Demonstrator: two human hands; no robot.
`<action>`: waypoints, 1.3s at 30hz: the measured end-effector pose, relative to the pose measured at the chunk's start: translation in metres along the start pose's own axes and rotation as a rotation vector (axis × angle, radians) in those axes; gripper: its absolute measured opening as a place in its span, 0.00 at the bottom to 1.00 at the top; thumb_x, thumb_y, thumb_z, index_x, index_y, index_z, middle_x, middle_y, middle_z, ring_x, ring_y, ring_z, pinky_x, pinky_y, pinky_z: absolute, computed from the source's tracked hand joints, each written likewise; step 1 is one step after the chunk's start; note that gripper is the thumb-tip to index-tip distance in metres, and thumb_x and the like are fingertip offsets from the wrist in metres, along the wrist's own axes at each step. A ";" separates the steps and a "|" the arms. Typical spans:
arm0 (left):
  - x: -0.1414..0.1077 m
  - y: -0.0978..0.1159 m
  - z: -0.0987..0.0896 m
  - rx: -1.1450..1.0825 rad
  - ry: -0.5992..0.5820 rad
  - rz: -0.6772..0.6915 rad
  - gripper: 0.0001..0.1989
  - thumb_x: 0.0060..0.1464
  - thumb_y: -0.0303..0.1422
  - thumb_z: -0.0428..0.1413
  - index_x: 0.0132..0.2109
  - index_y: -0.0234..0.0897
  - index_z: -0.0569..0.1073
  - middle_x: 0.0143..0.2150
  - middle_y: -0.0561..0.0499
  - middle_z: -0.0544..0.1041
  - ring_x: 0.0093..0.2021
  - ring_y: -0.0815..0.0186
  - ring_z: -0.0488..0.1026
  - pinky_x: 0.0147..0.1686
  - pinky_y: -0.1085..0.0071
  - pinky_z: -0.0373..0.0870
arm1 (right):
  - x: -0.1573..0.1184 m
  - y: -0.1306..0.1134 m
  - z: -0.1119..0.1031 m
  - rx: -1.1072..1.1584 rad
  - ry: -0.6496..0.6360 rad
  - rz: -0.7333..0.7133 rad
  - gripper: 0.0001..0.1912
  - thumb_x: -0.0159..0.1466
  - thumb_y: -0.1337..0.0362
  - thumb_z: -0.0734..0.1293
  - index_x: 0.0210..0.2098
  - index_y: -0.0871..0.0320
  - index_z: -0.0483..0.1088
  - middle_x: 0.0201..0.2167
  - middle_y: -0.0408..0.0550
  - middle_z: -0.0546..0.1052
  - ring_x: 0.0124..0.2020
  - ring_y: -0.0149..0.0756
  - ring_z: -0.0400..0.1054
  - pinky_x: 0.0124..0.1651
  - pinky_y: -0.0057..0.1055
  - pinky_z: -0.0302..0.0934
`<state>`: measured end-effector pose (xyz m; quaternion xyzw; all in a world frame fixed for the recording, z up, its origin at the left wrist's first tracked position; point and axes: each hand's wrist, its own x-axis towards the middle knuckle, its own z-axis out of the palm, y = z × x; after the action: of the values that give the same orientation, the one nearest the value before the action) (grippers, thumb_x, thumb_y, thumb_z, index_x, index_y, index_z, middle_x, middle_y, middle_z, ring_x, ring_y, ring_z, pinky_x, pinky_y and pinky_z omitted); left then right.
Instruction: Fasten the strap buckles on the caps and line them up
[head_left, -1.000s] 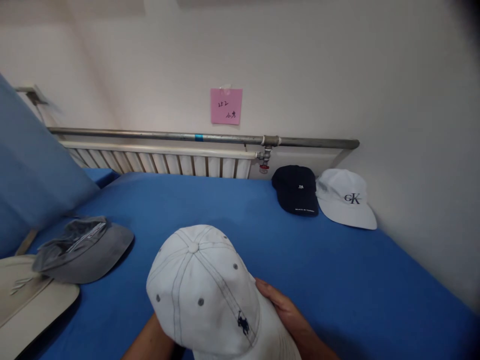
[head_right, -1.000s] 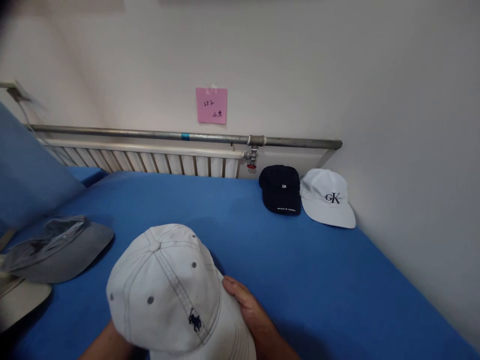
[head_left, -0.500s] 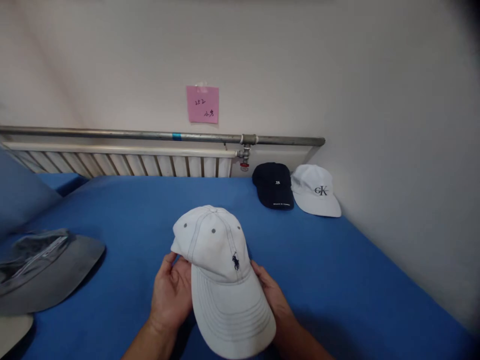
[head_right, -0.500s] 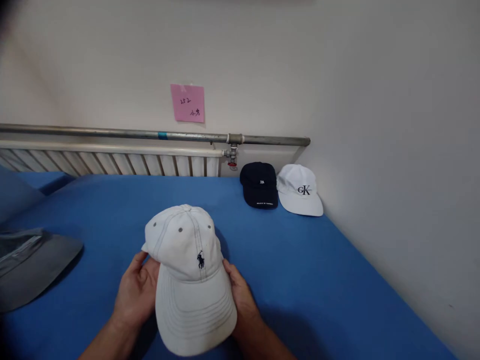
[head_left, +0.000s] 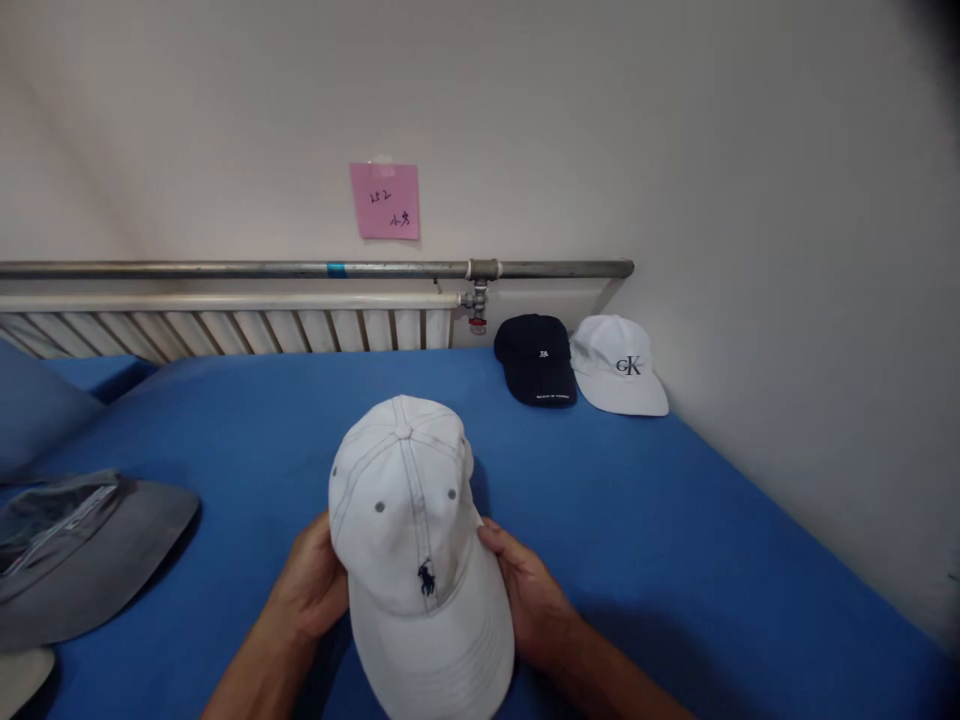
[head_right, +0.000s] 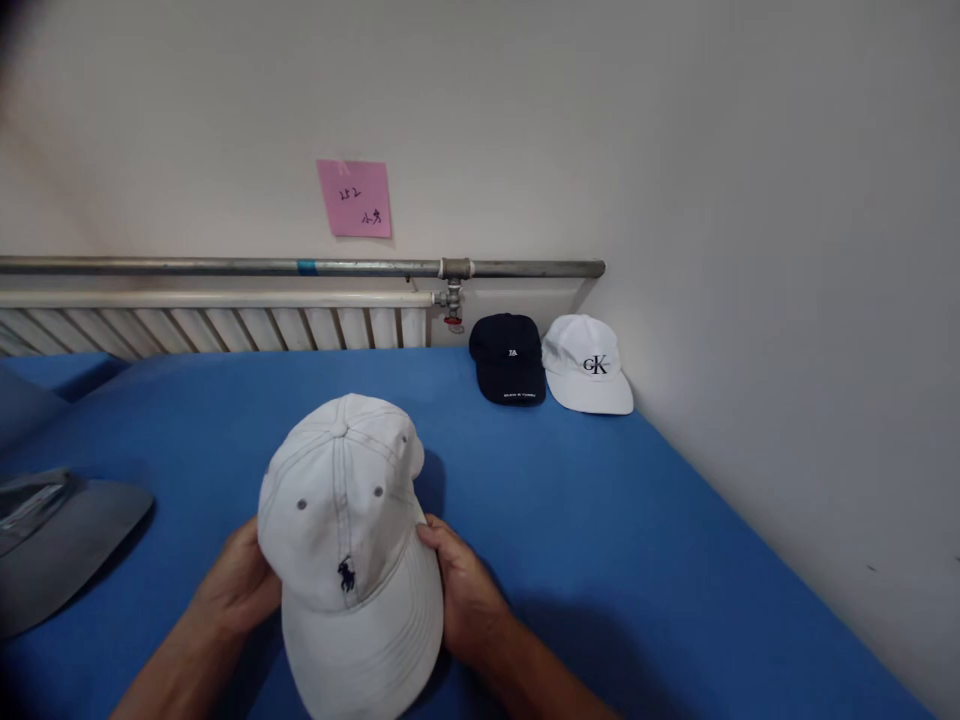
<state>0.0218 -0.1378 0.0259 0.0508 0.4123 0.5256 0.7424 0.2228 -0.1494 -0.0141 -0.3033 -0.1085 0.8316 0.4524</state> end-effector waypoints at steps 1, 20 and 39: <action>-0.001 0.001 -0.002 0.020 0.011 0.007 0.05 0.47 0.27 0.58 0.29 0.34 0.80 0.27 0.48 0.81 0.44 0.54 0.77 0.51 0.63 0.70 | 0.000 -0.001 0.001 0.006 -0.012 0.002 0.07 0.50 0.63 0.72 0.30 0.56 0.75 0.28 0.41 0.79 0.32 0.35 0.71 0.44 0.33 0.61; -0.003 -0.009 0.013 -0.095 0.003 -0.112 0.15 0.60 0.27 0.48 0.36 0.32 0.80 0.32 0.45 0.81 0.41 0.59 0.78 0.50 0.62 0.70 | 0.001 -0.029 -0.002 0.021 -0.005 -0.120 0.16 0.61 0.52 0.62 0.37 0.54 0.75 0.35 0.46 0.80 0.47 0.41 0.70 0.55 0.40 0.57; 0.005 -0.013 0.006 0.025 0.027 0.095 0.13 0.61 0.22 0.46 0.36 0.28 0.76 0.28 0.46 0.79 0.26 0.68 0.77 0.27 0.77 0.76 | 0.009 -0.044 -0.010 0.026 0.232 -0.205 0.08 0.61 0.61 0.64 0.32 0.56 0.74 0.27 0.43 0.80 0.38 0.38 0.74 0.50 0.35 0.62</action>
<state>0.0364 -0.1377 0.0207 0.0723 0.4261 0.5558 0.7101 0.2557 -0.1178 -0.0059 -0.3788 -0.0750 0.7416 0.5485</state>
